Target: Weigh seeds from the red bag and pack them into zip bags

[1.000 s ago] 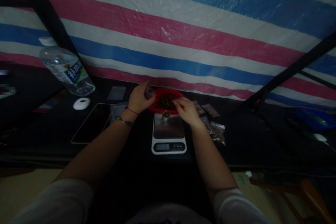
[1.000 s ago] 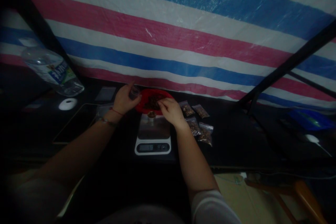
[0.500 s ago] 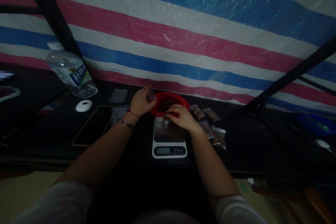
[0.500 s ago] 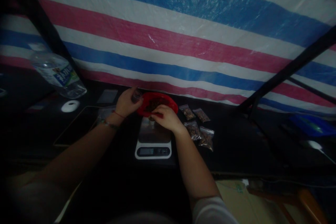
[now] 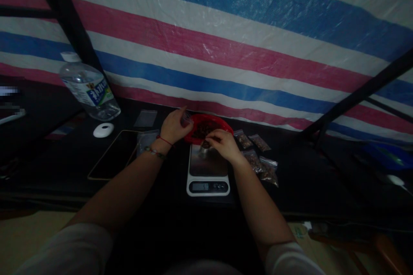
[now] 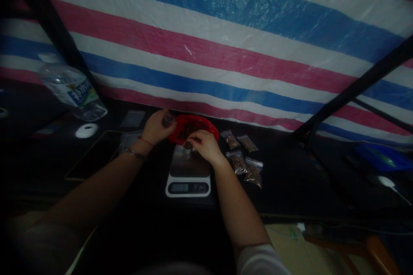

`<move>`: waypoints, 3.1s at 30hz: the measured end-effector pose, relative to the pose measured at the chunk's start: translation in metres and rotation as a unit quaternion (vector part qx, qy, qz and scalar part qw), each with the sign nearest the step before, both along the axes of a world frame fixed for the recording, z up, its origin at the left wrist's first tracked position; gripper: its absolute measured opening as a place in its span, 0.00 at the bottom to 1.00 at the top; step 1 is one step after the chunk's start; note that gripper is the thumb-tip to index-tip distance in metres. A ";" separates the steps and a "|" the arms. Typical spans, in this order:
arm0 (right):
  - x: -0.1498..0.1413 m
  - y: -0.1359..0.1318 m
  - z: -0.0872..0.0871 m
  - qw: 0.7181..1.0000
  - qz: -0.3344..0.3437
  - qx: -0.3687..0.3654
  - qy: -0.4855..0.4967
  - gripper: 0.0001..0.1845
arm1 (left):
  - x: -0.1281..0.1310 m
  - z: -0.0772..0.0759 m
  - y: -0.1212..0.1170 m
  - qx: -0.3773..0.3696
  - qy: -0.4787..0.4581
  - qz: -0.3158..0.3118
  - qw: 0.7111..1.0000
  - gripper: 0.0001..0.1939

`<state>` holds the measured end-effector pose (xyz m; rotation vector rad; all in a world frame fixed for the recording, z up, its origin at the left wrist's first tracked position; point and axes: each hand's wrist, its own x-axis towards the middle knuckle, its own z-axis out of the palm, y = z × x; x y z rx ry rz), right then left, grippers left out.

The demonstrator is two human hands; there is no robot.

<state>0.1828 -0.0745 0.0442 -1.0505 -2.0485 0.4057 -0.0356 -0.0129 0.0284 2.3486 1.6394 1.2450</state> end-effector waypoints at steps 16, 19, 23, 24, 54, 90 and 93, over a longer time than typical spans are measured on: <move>0.003 0.009 -0.005 0.998 -0.045 0.042 0.015 0.07 | -0.002 -0.006 0.005 0.049 0.010 0.000 0.999 0.32; -0.005 0.001 0.000 1.000 0.015 0.026 -0.001 0.06 | -0.002 -0.007 0.005 0.050 0.011 -0.001 0.999 0.32; -0.011 -0.002 -0.002 0.999 0.020 0.028 -0.033 0.05 | -0.001 -0.007 0.005 0.045 0.010 0.002 0.999 0.32; -0.012 -0.002 -0.003 0.999 0.015 0.029 -0.038 0.04 | -0.001 -0.007 0.005 0.044 0.009 0.003 0.999 0.32; -0.003 0.010 -0.008 0.991 -0.091 0.047 0.083 0.05 | 0.000 -0.006 0.004 0.024 0.003 0.000 1.000 0.33; 0.009 0.019 -0.012 0.982 -0.133 -0.058 0.118 0.09 | 0.001 -0.009 0.005 0.022 -0.014 -0.008 1.000 0.32; 0.010 0.023 -0.017 0.976 -0.171 -0.051 0.121 0.10 | 0.002 -0.009 0.005 0.021 -0.012 -0.013 1.000 0.33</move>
